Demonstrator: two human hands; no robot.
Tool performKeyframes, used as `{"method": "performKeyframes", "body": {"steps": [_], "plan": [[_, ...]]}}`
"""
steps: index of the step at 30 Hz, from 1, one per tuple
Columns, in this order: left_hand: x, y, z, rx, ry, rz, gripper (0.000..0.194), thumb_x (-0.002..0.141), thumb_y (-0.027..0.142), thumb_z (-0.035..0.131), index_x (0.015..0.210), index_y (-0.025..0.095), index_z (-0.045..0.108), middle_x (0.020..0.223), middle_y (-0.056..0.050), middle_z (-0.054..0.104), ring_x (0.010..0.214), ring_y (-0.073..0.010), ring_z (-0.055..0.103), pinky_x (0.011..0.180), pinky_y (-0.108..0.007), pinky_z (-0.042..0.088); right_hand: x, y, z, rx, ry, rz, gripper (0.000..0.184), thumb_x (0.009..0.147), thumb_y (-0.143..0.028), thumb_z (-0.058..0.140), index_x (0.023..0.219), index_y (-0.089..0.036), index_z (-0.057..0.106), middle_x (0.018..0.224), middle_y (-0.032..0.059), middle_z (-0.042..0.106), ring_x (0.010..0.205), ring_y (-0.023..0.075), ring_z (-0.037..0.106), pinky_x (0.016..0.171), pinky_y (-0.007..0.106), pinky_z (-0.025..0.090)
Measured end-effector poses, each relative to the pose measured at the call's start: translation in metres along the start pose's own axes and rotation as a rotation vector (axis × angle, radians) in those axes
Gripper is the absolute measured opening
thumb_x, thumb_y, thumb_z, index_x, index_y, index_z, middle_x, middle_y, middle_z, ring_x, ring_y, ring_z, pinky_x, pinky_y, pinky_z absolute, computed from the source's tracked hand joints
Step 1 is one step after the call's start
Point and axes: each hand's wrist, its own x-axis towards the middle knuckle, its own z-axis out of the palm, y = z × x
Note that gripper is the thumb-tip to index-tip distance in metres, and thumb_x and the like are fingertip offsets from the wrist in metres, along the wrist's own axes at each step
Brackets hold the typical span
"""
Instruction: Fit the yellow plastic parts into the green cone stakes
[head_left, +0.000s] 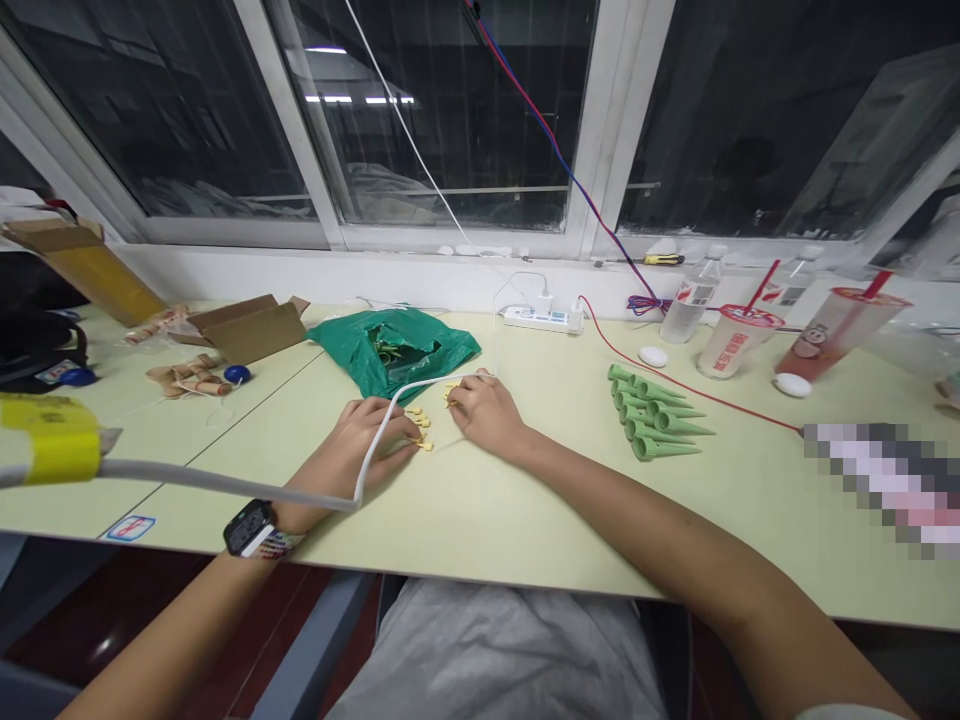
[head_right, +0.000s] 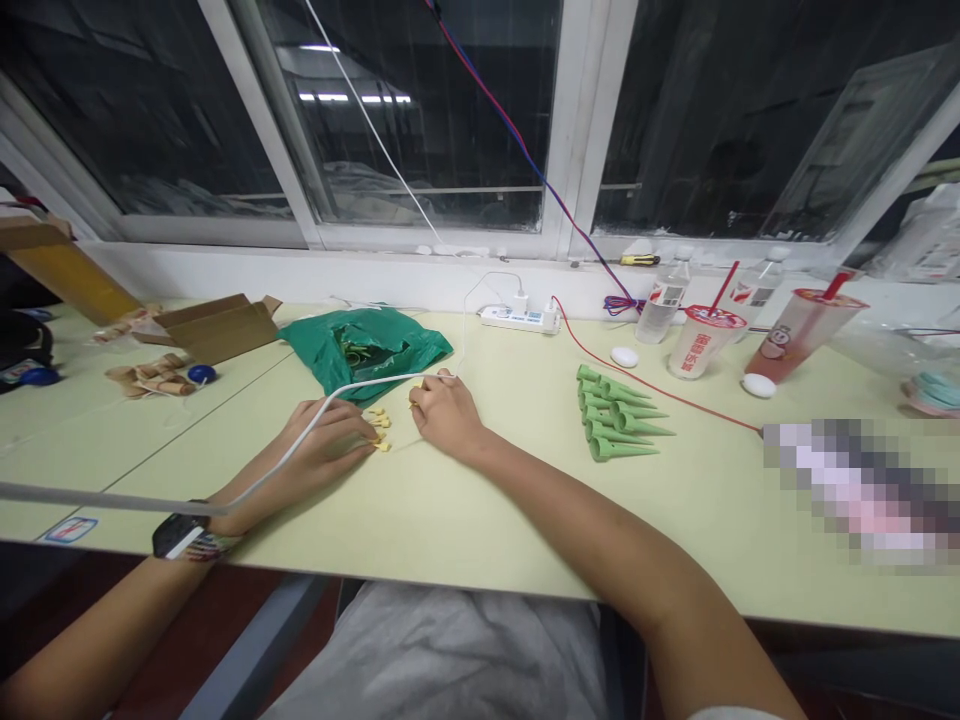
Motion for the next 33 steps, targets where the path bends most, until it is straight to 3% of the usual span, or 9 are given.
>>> {"method": "performKeyframes", "body": {"steps": [3,12,14,18,21,24,28,33], "plan": [[0.004,0.0,0.0,0.046,-0.046,0.07,0.022,0.104,0.038,0.057,0.103,0.026,0.075,0.111,-0.007,0.075,0.114,-0.0291,0.061,0.101,-0.046,0.038,-0.003,0.0,0.0,0.025,0.014,0.002,0.018,0.099,-0.02,0.06,0.103,-0.019,0.078,0.101,0.0097,0.069,0.103,0.0259,0.056,0.105,0.04,0.044],[0.005,0.012,0.003,0.058,-0.008,0.086,0.018,0.099,0.027,0.056,0.107,0.024,0.072,0.114,-0.008,0.073,0.114,-0.0304,0.06,0.102,-0.048,0.041,-0.021,-0.004,-0.015,0.185,0.017,0.106,0.014,0.089,-0.011,0.061,0.093,-0.022,0.068,0.098,0.0073,0.069,0.104,0.0255,0.057,0.096,0.038,0.048],[0.006,0.026,0.004,0.017,0.004,0.094,0.018,0.101,0.025,0.054,0.109,0.023,0.069,0.115,-0.009,0.072,0.114,-0.0291,0.06,0.103,-0.047,0.043,-0.032,-0.004,-0.023,0.332,0.071,0.165,0.015,0.085,-0.01,0.062,0.094,-0.022,0.064,0.1,0.0055,0.069,0.103,0.0234,0.059,0.093,0.037,0.049],[0.024,0.06,0.009,-0.03,0.034,0.108,0.022,0.104,0.034,0.056,0.12,0.022,0.066,0.116,-0.01,0.071,0.112,-0.0287,0.061,0.099,-0.045,0.048,-0.061,-0.001,-0.045,0.756,0.085,0.333,0.019,0.075,-0.016,0.066,0.092,-0.022,0.06,0.088,-0.0007,0.065,0.082,0.0171,0.062,0.08,0.032,0.052],[0.047,0.079,0.019,-0.047,0.006,0.228,0.026,0.106,0.038,0.057,0.126,0.023,0.065,0.115,-0.01,0.071,0.113,-0.0292,0.063,0.1,-0.045,0.049,-0.078,0.006,-0.064,1.005,0.052,0.438,0.023,0.071,-0.022,0.07,0.093,-0.021,0.061,0.085,-0.001,0.067,0.077,0.0154,0.062,0.077,0.032,0.052],[0.071,0.089,0.032,-0.067,0.006,0.351,0.019,0.11,0.03,0.049,0.114,0.021,0.065,0.102,-0.008,0.069,0.1,-0.0255,0.064,0.09,-0.04,0.05,-0.085,0.015,-0.082,1.168,0.042,0.513,0.025,0.072,-0.028,0.074,0.093,-0.021,0.063,0.081,-0.0003,0.069,0.074,0.0158,0.064,0.073,0.031,0.052],[0.097,0.095,0.048,-0.077,0.086,0.36,0.023,0.112,0.032,0.047,0.099,0.02,0.062,0.094,-0.007,0.067,0.089,-0.0229,0.063,0.078,-0.036,0.049,-0.084,0.025,-0.093,1.108,0.135,0.554,0.023,0.082,-0.042,0.072,0.083,-0.022,0.061,0.068,-0.0025,0.062,0.064,0.0152,0.06,0.064,0.029,0.05],[0.111,0.096,0.06,-0.027,0.129,0.392,0.028,0.113,0.032,0.043,0.097,0.019,0.061,0.091,-0.009,0.069,0.087,-0.0241,0.064,0.077,-0.037,0.05,-0.084,0.025,-0.088,0.954,0.134,0.57,0.043,0.097,-0.055,0.055,0.069,-0.024,0.05,0.059,-0.0043,0.049,0.052,0.0137,0.047,0.052,0.028,0.039]]}}
